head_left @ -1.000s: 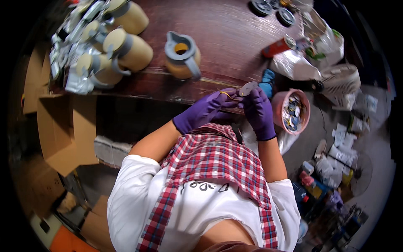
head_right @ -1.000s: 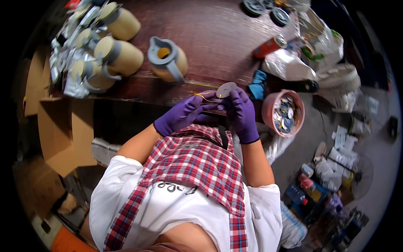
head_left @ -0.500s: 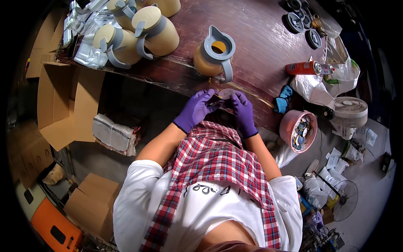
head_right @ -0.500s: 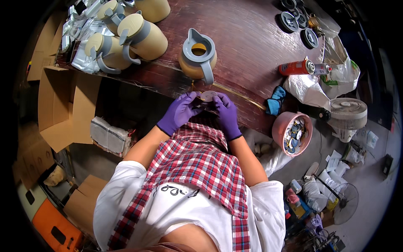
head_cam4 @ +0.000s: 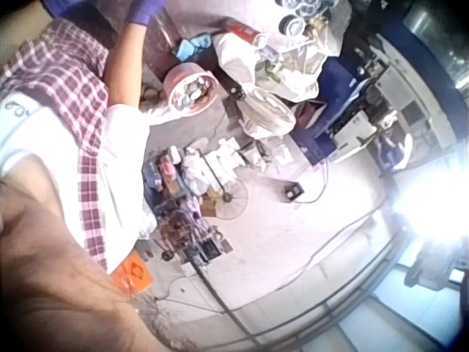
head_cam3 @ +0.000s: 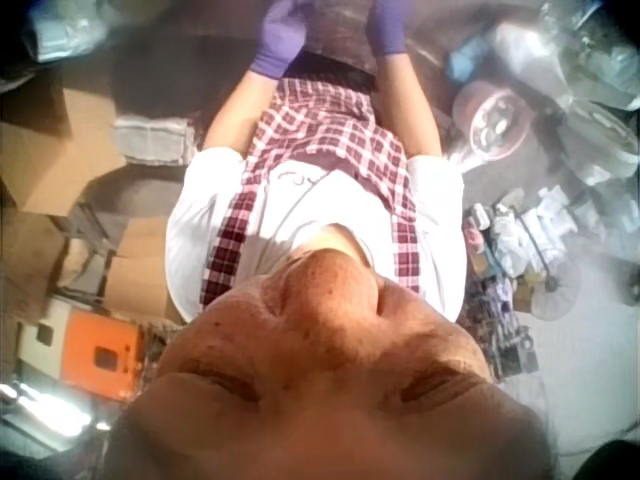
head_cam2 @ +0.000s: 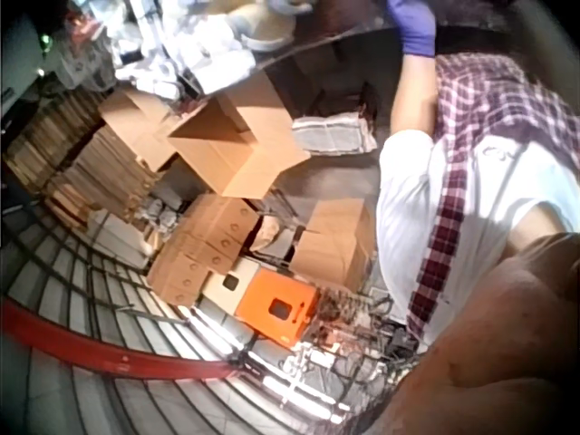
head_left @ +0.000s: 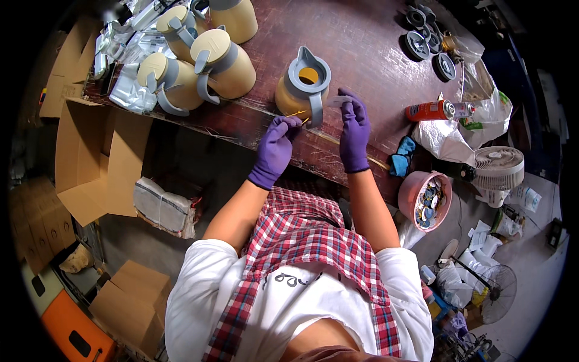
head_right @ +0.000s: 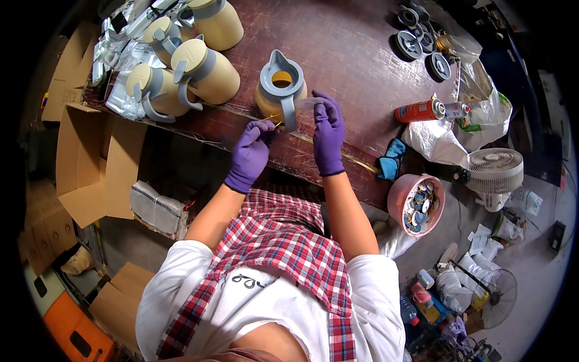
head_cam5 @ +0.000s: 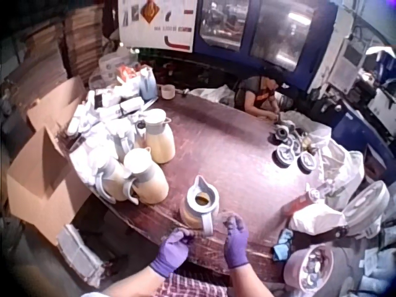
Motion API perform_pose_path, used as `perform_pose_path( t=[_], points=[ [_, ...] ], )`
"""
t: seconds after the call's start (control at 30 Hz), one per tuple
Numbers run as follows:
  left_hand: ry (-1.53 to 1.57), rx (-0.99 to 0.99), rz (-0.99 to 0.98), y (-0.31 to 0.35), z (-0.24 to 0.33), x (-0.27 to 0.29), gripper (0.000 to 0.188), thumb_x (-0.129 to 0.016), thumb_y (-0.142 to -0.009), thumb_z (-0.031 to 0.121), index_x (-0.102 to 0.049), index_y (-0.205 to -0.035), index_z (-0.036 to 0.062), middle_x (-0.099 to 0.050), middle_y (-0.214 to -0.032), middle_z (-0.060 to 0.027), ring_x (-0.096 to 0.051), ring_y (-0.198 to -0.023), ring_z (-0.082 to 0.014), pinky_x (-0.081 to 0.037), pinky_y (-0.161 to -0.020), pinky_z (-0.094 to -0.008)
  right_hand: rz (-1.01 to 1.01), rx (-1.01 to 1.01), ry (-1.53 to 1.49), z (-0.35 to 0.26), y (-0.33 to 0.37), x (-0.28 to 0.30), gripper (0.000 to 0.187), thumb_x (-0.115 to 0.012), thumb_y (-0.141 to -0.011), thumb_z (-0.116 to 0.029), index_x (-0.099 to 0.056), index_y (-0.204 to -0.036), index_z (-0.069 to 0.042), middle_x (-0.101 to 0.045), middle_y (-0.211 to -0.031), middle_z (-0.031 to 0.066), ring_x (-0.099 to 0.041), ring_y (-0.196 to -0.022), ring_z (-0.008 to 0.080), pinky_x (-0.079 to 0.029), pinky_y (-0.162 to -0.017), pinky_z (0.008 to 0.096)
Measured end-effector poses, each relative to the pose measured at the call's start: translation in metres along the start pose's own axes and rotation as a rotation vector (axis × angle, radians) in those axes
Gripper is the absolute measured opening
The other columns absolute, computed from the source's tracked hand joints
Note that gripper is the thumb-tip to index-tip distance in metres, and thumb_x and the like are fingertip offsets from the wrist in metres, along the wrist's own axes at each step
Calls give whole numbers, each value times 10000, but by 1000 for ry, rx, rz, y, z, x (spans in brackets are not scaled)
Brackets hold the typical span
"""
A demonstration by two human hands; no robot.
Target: The person assembles beige pitchers by inserting circular filters and attaching lids. The person handles each pitcher one at a time, places filters into the openings, and secures the lids. The person then places the assembled pitchers into a cardboard box.
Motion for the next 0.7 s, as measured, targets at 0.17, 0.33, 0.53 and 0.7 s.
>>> perform_pose_path(
  t=[0.17, 0.33, 0.53, 0.7],
  points=[
    [-172, -72, -78, -5, 30, -36, 194, -501, -1018, 81, -627, -1157, 30, -649, -1052, -60, -608, -1027, -157, -461, -988, -315, -343, 497, 512, -79, 7, -50, 119, -655, -929, -118, -678, -1045, -125, -662, -1308, 52, -436, -1410, 320, -260, -1176, 493],
    [-276, -48, -159, -9, 34, -36, 438, -502, -1030, 35, -501, -1468, 18, -632, -1031, 8, -540, -894, -63, -456, -867, -225, -382, 576, 862, -93, 6, -76, 152, -708, -864, -147, -685, -1014, -138, -687, -1157, 22, -506, -1323, 291, -295, -1115, 507],
    [-1271, -500, -128, -8, 88, -78, 423, -701, -910, 35, -654, -1326, 96, -622, -1019, -27, -547, -862, -181, -465, -851, -325, -307, 648, 899, -97, 20, -81, 179, -745, -814, -183, -712, -989, -169, -672, -1027, 16, -551, -1214, 279, -352, -1061, 492],
    [-1607, -692, -264, -8, 96, -103, 282, -752, -819, 29, -754, -1088, 114, -618, -961, -68, -560, -878, -250, -468, -822, -358, -309, 596, 890, -96, 23, -79, 288, -754, -801, -201, -721, -1087, -191, -683, -1070, 20, -555, -1198, 287, -369, -1044, 492]
  ],
)
Point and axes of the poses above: each hand's wrist, its own y-axis away from the middle knuckle, its own x-axis out of the back of the hand, z = x × y, the point moved 7 cm from there along -y, towards the middle knuckle
